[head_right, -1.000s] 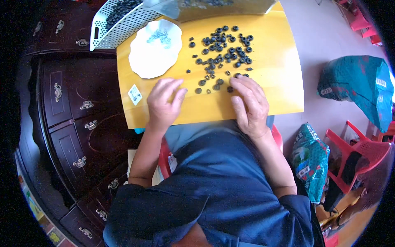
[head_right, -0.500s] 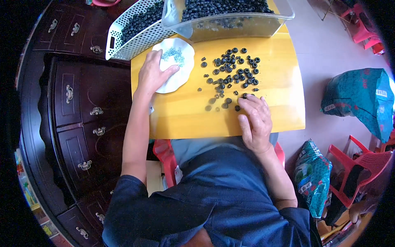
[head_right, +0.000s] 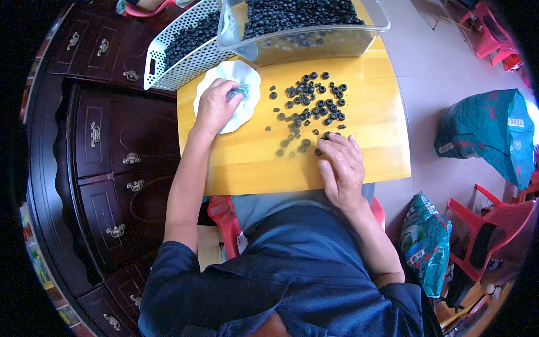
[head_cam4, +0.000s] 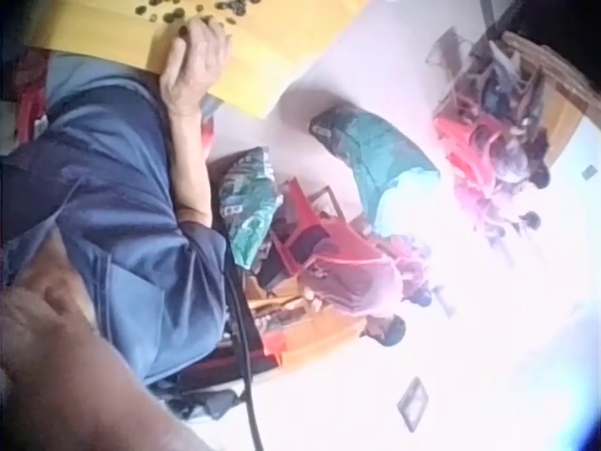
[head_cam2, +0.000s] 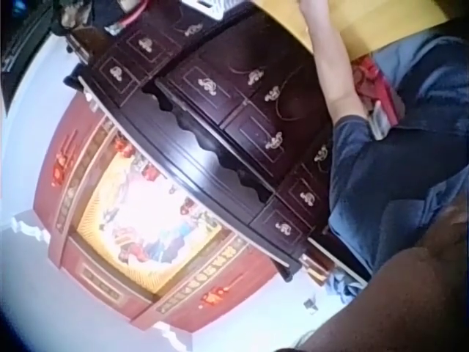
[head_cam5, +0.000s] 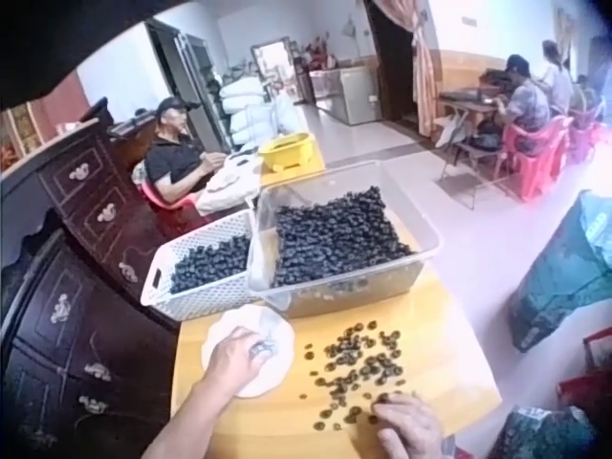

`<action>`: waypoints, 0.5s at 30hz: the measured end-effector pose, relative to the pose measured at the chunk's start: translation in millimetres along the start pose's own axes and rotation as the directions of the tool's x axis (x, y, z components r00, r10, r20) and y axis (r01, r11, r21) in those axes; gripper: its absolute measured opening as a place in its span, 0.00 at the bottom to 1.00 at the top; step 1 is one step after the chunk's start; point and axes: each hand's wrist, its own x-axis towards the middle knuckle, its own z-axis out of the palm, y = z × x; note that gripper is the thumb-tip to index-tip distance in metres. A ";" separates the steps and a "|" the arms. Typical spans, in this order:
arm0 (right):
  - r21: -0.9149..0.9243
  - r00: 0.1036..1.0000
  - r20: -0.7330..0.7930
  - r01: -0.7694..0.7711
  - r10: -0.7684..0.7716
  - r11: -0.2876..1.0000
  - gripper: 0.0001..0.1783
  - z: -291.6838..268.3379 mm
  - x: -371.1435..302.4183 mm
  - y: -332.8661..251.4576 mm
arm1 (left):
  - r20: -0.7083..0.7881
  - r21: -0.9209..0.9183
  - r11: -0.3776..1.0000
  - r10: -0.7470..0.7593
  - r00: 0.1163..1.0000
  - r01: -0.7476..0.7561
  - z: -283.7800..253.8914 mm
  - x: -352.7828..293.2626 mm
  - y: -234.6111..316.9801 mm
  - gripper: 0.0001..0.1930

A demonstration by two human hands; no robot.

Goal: The person gathers black plastic components from a container and places them on a table. They pick up small clear pins from a plate and insert them into the black components before placing the assembled pieces into a plastic bag.

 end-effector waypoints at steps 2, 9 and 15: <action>0.019 1.000 0.023 0.003 -0.003 1.000 0.17 -0.9 -0.4 1.1 | 0.002 0.034 0.999 0.020 1.000 -0.021 0.0 1.3 3.8 0.12; -0.026 0.997 0.067 0.042 -0.040 0.999 0.20 1.2 0.4 1.2 | 0.050 0.150 0.987 0.046 0.998 -0.053 -5.3 6.0 10.8 0.10; -0.235 0.974 0.222 0.008 0.046 0.972 0.30 2.5 7.3 -10.4 | 0.059 0.125 0.989 0.073 0.996 -0.080 -5.9 5.4 9.7 0.09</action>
